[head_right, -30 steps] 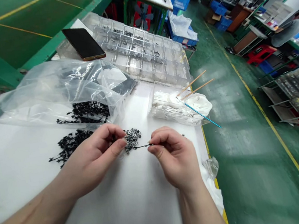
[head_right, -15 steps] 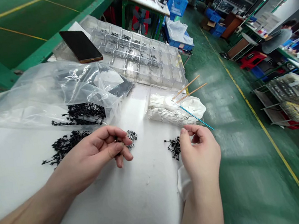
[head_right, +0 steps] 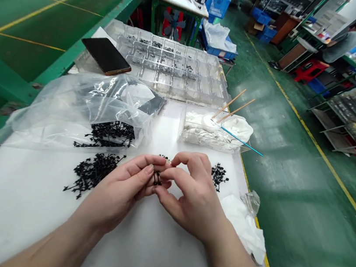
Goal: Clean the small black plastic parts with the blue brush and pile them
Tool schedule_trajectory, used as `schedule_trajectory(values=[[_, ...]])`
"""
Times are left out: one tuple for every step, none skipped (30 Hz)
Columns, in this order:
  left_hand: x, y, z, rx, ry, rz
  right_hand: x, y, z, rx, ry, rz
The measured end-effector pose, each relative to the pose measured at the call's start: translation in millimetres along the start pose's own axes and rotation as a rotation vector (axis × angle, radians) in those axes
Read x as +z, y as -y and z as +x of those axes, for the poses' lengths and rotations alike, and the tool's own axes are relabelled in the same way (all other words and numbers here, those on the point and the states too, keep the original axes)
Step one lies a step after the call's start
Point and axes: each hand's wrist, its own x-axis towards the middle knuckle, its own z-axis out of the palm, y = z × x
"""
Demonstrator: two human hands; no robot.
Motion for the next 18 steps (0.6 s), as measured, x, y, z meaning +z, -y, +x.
schedule_trajectory(values=[[-0.2, -0.5, -0.2, 0.006, -0.002, -0.010, -0.3, -1.5, -0.3, -0.010, -0.002, 0.007], [-0.5, -1.1, -0.5, 0.009, -0.003, -0.025, -0.5, -2.5, -0.7, -0.022, -0.002, 0.009], [-0.9, -1.6, -0.7, 0.009, -0.005, -0.040, -0.5, -3.2, -1.1, -0.035, -0.006, 0.007], [-1.3, -2.1, -1.0, 0.008, -0.006, -0.054, -0.2, -3.4, -1.4, -0.048, -0.015, 0.002], [-1.6, -2.5, -1.2, 0.008, -0.008, -0.063, 0.4, -3.2, -1.7, -0.054, -0.029, -0.004], [-1.9, -2.8, -1.4, 0.006, -0.008, -0.065, 1.3, -2.7, -2.0, -0.051, -0.047, -0.009], [-2.0, -3.0, -1.6, 0.006, -0.010, -0.064, 2.2, -1.9, -2.2, -0.040, -0.065, -0.011], [-2.1, -3.0, -1.6, 0.009, -0.014, -0.060, 3.2, -0.9, -2.4, -0.027, -0.077, -0.012], [-2.2, -2.9, -1.6, 0.010, -0.018, -0.055, 4.0, 0.2, -2.6, -0.019, -0.079, -0.013], [-2.2, -2.7, -1.6, 0.010, -0.020, -0.049, 4.8, 1.4, -2.8, -0.018, -0.076, -0.014], [-2.3, -2.5, -1.5, 0.012, -0.021, -0.043, 5.4, 2.4, -3.0, -0.023, -0.069, -0.017], [-2.5, -2.2, -1.4, 0.015, -0.019, -0.038, 6.0, 3.3, -3.2, -0.030, -0.061, -0.021], [-2.7, -1.8, -1.3, 0.018, -0.013, -0.034, 6.5, 4.0, -3.4, -0.038, -0.057, -0.025], [-2.8, -1.6, -1.4, 0.022, -0.003, -0.032, 6.9, 4.6, -3.5, -0.043, -0.058, -0.025], [-2.9, -1.3, -1.5, 0.026, 0.006, -0.032, 7.3, 5.0, -3.6, -0.042, -0.063, -0.021], [-2.9, -1.2, -1.7, 0.029, 0.015, -0.035, 7.5, 5.4, -3.7, -0.039, -0.070, -0.012], [-2.7, -1.2, -1.9, 0.030, 0.024, -0.038, 7.6, 5.6, -3.8, -0.031, -0.076, 0.004], [-2.4, -1.4, -2.0, 0.028, 0.034, -0.041, 7.4, 5.8, -3.9, -0.019, -0.083, 0.033]])
